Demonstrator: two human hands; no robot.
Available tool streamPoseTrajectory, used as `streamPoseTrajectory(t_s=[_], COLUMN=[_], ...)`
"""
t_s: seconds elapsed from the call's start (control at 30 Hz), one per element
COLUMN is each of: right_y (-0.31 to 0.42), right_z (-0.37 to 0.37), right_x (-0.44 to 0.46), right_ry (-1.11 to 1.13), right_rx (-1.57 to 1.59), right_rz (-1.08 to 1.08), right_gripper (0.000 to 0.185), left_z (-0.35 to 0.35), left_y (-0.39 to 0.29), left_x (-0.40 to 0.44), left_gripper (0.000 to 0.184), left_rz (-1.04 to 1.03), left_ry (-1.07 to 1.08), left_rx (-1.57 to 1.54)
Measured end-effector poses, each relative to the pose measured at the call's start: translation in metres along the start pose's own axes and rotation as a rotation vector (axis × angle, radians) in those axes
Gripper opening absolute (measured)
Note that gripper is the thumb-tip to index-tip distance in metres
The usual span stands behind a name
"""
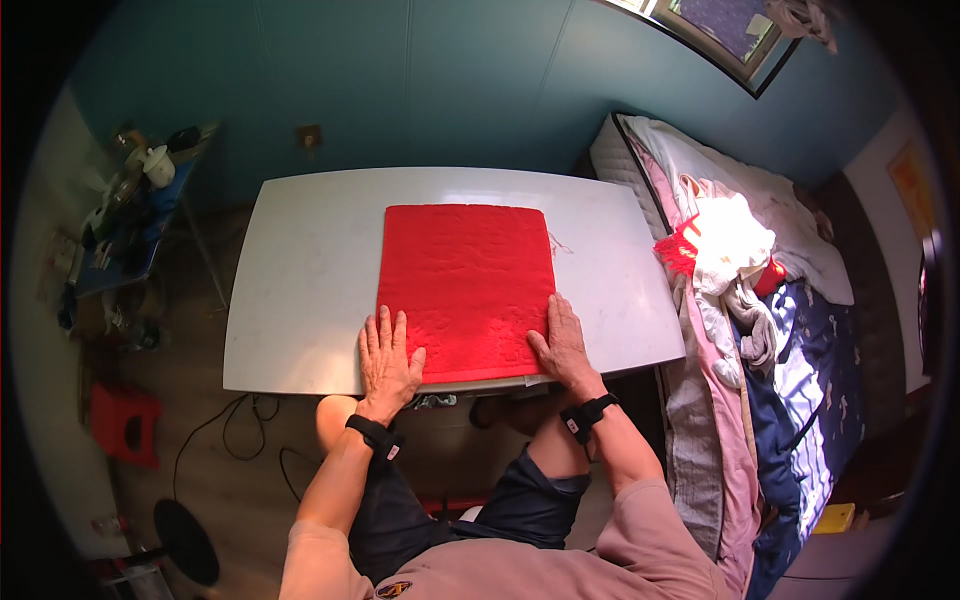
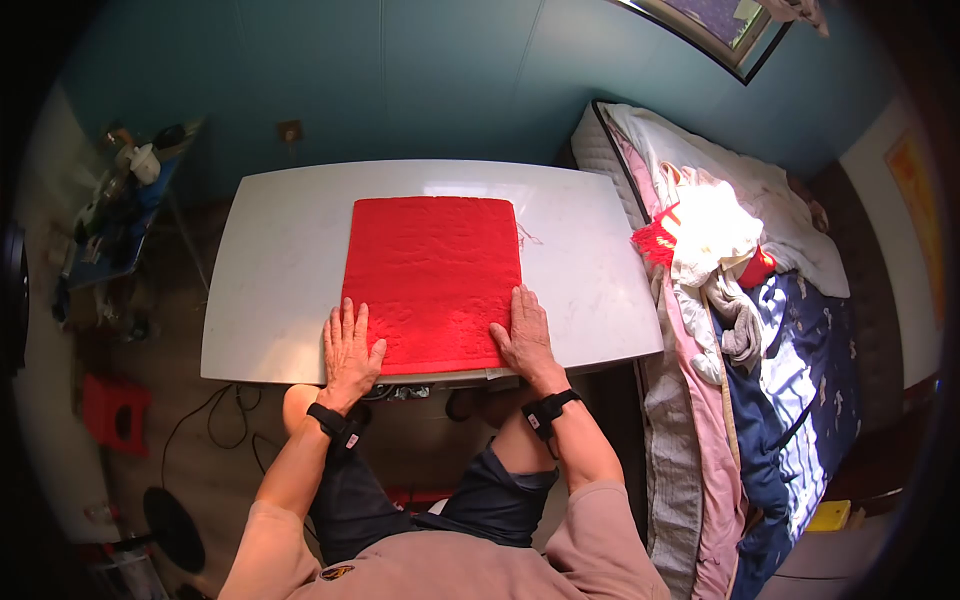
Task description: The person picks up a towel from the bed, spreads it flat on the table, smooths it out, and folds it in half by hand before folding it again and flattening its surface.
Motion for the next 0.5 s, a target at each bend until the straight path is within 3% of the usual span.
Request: streamPoseTrajectory(t_s=[0.27,0.43,0.5], right_y=[-0.010,0.006,0.020], right_z=[-0.003,0.012,0.009], right_x=[-0.002,0.010,0.028], right_ry=[0.115,0.221,0.139], right_rx=[-0.166,-0.182,-0.171], right_rz=[0.016,-0.095,-0.015], right_gripper=[0.076,0.075,0.075], left_z=[0.000,0.011,0.020], left_y=[-0.007,-0.013,-0.023], left_x=[-0.006,0.006,0.030], left_gripper=[0.074,0.075,0.075], left_rz=[-0.015,0.060,-0.052], left_ry=[0.011,0.112,0.032], left_rx=[0.018,-0.035,-0.010])
Point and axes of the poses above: each hand's wrist, its own x-axis towards the middle knuckle, its own z-axis out of the back of the hand, y = z × x, the point moved 5 cm from there along x, towards the middle knuckle, and after that the axes turned 5 degrees about z, right-handed, at the moved point
